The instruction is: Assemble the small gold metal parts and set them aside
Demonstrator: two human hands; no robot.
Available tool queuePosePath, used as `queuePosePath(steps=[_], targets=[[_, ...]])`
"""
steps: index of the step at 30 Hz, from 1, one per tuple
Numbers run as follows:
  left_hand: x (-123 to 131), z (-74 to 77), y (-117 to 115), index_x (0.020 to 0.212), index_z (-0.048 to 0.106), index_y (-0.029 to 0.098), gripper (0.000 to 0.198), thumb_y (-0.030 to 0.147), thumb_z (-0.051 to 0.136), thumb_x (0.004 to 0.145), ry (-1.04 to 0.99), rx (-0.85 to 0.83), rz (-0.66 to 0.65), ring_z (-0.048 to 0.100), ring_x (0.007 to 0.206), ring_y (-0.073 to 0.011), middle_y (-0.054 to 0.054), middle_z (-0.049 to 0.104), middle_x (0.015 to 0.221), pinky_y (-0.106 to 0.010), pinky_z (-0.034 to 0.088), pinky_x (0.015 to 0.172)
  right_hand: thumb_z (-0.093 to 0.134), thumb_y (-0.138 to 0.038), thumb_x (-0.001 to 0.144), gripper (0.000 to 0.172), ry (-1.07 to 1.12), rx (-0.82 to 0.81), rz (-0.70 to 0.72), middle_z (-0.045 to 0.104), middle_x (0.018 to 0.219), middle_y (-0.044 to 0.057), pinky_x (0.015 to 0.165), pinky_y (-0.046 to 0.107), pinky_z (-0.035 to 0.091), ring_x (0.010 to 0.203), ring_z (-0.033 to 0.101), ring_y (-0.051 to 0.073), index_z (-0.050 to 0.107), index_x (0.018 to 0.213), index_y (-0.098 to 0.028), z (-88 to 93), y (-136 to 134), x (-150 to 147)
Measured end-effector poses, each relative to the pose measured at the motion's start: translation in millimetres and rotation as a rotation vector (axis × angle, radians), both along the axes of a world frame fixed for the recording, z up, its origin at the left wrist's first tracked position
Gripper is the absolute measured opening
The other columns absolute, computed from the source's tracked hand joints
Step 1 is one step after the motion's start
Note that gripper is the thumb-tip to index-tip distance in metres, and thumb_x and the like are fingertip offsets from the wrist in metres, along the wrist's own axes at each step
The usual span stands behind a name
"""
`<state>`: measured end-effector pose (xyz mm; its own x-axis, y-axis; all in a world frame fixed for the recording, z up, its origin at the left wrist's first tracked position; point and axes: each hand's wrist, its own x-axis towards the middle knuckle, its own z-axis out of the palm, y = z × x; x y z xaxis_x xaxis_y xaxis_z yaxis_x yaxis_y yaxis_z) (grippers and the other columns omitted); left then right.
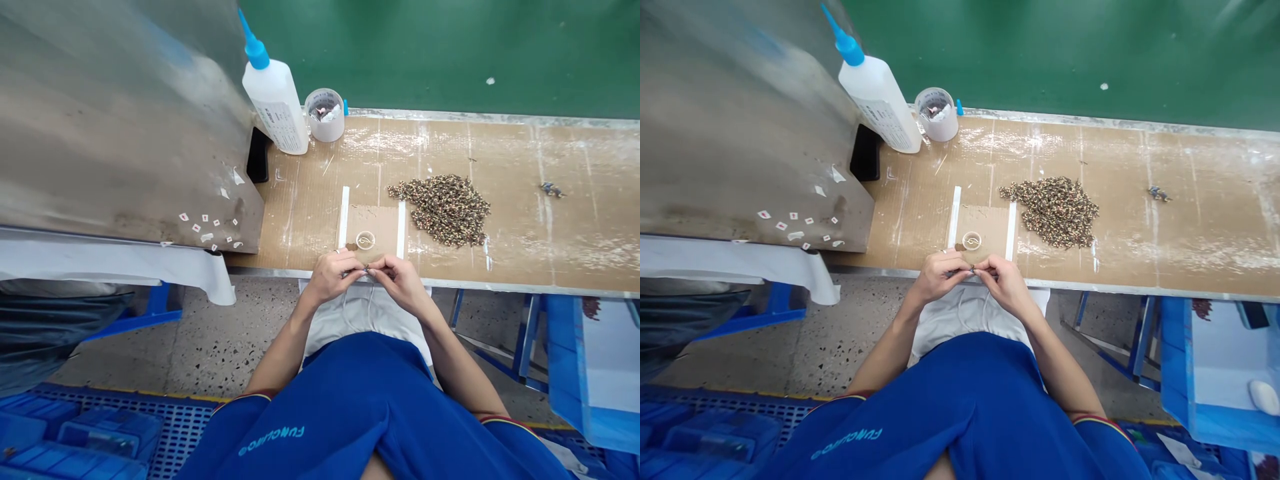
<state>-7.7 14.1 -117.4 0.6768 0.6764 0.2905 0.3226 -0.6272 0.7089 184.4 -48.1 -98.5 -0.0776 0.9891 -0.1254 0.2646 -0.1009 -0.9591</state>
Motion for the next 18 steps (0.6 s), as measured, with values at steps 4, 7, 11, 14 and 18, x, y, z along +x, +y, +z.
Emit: queuePosePath(steps=[4,7,11,14,18], targets=[[-2,0.2,1,0.076,0.070,0.017,0.044,0.043,0.047,0.104,0.009,-0.007,-0.037,0.054,0.064,-0.0146,-0.003,0.066,0.068,-0.027,0.039,0.065,0.062,-0.031,0.093,0.014,-0.048,0.006,0.045,0.073,0.082,0.005,0.067,0.029,0.052,0.071,0.069,0.018,0.065,0.085,-0.020,1.4,1,1],[-3,0.6,2,0.077,0.069,0.017,0.043,0.042,0.047,0.104,-0.001,-0.029,-0.063,0.054,0.064,-0.0144,-0.003,0.067,0.069,-0.028,0.039,0.066,0.061,-0.030,0.094,0.014,-0.041,-0.003,0.069,0.073,0.081,0.004,0.065,0.028,0.050,0.071,0.067,0.017,0.064,0.085,-0.020,-0.2,2,1],[-4,2.0,2,0.075,0.069,0.016,0.044,0.043,0.047,0.104,-0.006,-0.078,-0.063,0.054,0.064,-0.0141,-0.003,0.067,0.068,-0.027,0.040,0.066,0.061,-0.028,0.093,0.012,-0.014,-0.001,0.056,0.072,0.081,0.004,0.066,0.028,0.049,0.073,0.067,0.018,0.063,0.084,-0.020,-6.7,0,-2],[-5,2.3,2,0.074,0.068,0.016,0.045,0.043,0.048,0.103,-0.044,-0.076,-0.062,0.054,0.063,-0.0141,-0.004,0.065,0.066,-0.027,0.040,0.064,0.060,-0.029,0.093,0.013,-0.024,0.012,0.006,0.072,0.082,0.005,0.068,0.029,0.049,0.075,0.067,0.018,0.063,0.083,-0.020,-11.0,-2,-6],[-7,0.5,2,0.074,0.068,0.016,0.045,0.043,0.047,0.104,-0.084,-0.101,-0.087,0.054,0.063,-0.0143,-0.004,0.065,0.067,-0.027,0.041,0.064,0.061,-0.028,0.091,0.012,-0.027,-0.001,0.031,0.071,0.079,0.003,0.066,0.028,0.047,0.072,0.064,0.017,0.062,0.081,-0.021,-11.9,-2,-7]])
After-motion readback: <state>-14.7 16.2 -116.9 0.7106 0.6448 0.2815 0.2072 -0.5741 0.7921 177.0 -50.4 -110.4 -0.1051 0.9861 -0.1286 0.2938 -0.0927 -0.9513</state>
